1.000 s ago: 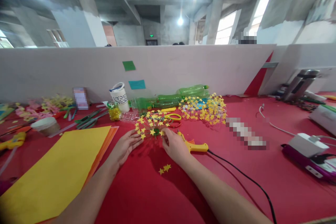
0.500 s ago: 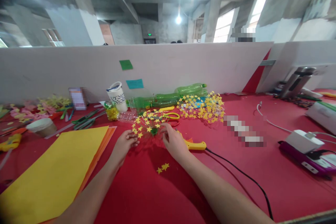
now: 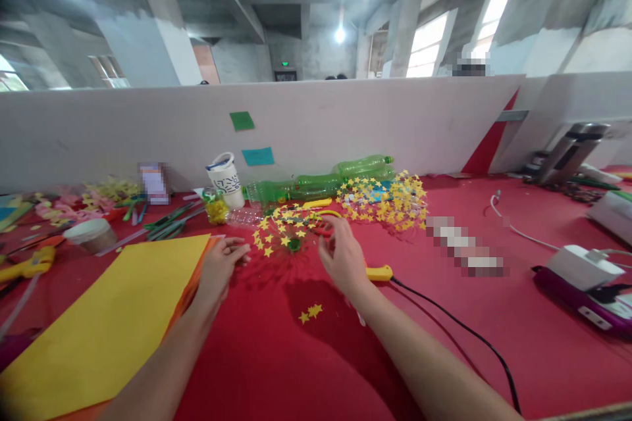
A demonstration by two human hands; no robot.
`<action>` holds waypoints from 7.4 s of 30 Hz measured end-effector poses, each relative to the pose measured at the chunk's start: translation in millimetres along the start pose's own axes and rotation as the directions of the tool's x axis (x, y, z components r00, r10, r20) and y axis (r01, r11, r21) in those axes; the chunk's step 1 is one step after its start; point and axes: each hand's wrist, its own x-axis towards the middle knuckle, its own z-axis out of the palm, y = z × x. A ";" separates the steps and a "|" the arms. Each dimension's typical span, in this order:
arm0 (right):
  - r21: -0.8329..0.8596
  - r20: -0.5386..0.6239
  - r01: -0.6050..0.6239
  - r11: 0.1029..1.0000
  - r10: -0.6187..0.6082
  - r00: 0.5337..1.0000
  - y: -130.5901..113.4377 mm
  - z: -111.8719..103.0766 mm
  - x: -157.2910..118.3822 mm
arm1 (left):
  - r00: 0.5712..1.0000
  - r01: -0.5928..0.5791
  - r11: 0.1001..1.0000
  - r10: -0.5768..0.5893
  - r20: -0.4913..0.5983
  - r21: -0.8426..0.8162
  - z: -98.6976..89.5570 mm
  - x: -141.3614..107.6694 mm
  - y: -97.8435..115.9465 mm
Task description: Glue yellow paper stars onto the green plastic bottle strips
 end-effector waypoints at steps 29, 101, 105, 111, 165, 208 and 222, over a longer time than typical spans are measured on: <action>-0.163 0.789 0.537 0.828 -0.217 0.574 -16.2 -16.1 -36.8 | 0.916 -0.396 0.895 0.371 0.153 0.203 23.2 -67.8 51.6; -0.616 0.628 0.226 0.755 0.297 0.719 25.8 -59.7 -4.8 | 0.907 0.038 0.983 -0.108 0.407 0.178 47.0 -83.6 28.8; -0.463 0.436 0.094 0.881 0.135 0.890 10.6 -71.6 6.3 | 0.936 0.036 0.990 -0.082 0.343 0.139 45.3 -82.9 32.0; 0.052 0.490 0.103 0.993 -0.115 0.864 -22.0 -67.0 -3.3 | 0.952 0.042 0.994 -0.070 0.299 0.098 44.4 -81.0 29.1; 0.140 0.505 -0.154 0.978 0.064 0.861 -10.9 -39.9 -31.0 | 0.967 -0.028 0.994 0.001 0.253 0.102 41.3 -78.8 28.6; 0.006 0.526 -0.021 1.000 0.015 0.851 -17.0 -67.5 -6.4 | 0.930 -0.278 0.941 0.214 0.300 0.191 37.2 -79.6 29.7; -0.418 0.654 0.092 0.904 0.230 0.721 54.5 -73.3 -2.6 | 0.853 0.204 0.979 -0.176 0.491 -0.003 45.3 -79.9 23.0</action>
